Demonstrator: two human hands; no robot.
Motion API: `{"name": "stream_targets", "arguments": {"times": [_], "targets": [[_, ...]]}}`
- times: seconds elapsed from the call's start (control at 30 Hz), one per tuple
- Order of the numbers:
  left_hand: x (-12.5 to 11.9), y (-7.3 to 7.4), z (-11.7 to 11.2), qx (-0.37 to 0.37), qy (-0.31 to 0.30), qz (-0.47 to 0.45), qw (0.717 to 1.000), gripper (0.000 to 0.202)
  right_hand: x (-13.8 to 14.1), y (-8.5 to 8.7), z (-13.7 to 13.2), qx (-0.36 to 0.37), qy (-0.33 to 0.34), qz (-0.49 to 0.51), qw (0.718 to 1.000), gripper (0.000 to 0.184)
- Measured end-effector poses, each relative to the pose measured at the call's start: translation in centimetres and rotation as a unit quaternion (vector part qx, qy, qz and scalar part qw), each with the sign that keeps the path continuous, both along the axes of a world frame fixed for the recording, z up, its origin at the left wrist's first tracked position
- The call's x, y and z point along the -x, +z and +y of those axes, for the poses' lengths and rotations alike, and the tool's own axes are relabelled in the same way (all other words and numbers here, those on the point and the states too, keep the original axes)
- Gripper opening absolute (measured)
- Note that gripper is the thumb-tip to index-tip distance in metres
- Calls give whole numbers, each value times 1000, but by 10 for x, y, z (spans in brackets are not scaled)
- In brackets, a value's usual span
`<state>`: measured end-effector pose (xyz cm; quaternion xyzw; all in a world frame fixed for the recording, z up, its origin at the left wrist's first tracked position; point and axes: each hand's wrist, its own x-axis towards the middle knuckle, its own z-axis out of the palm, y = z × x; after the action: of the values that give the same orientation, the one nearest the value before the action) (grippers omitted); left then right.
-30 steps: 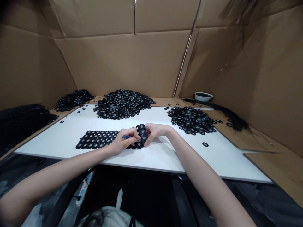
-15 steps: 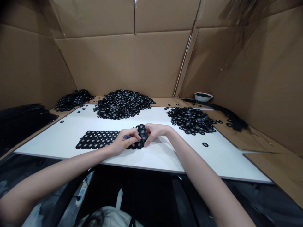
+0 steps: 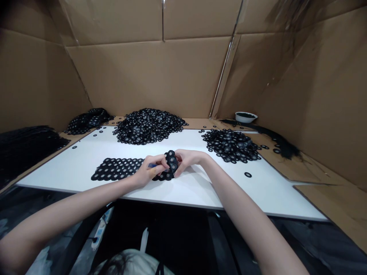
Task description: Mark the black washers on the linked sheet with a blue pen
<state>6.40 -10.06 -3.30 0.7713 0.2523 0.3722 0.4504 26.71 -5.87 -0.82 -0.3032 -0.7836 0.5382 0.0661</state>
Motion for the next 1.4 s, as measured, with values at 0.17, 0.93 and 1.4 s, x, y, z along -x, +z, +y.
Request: {"name": "stream_targets", "arguments": {"times": [0.17,0.93,1.4], "targets": [[1,1,1,8,-17,-4,1000,10,0,1,0,3,3,3,1000,40],[3,5,-3,-33,-13,19,999,16,0,2,-1,13,-11,-1,1000,39],[3,4,-1,5,0,-36,999,11,1,3,-3,7,-8,0,1000,42]]}}
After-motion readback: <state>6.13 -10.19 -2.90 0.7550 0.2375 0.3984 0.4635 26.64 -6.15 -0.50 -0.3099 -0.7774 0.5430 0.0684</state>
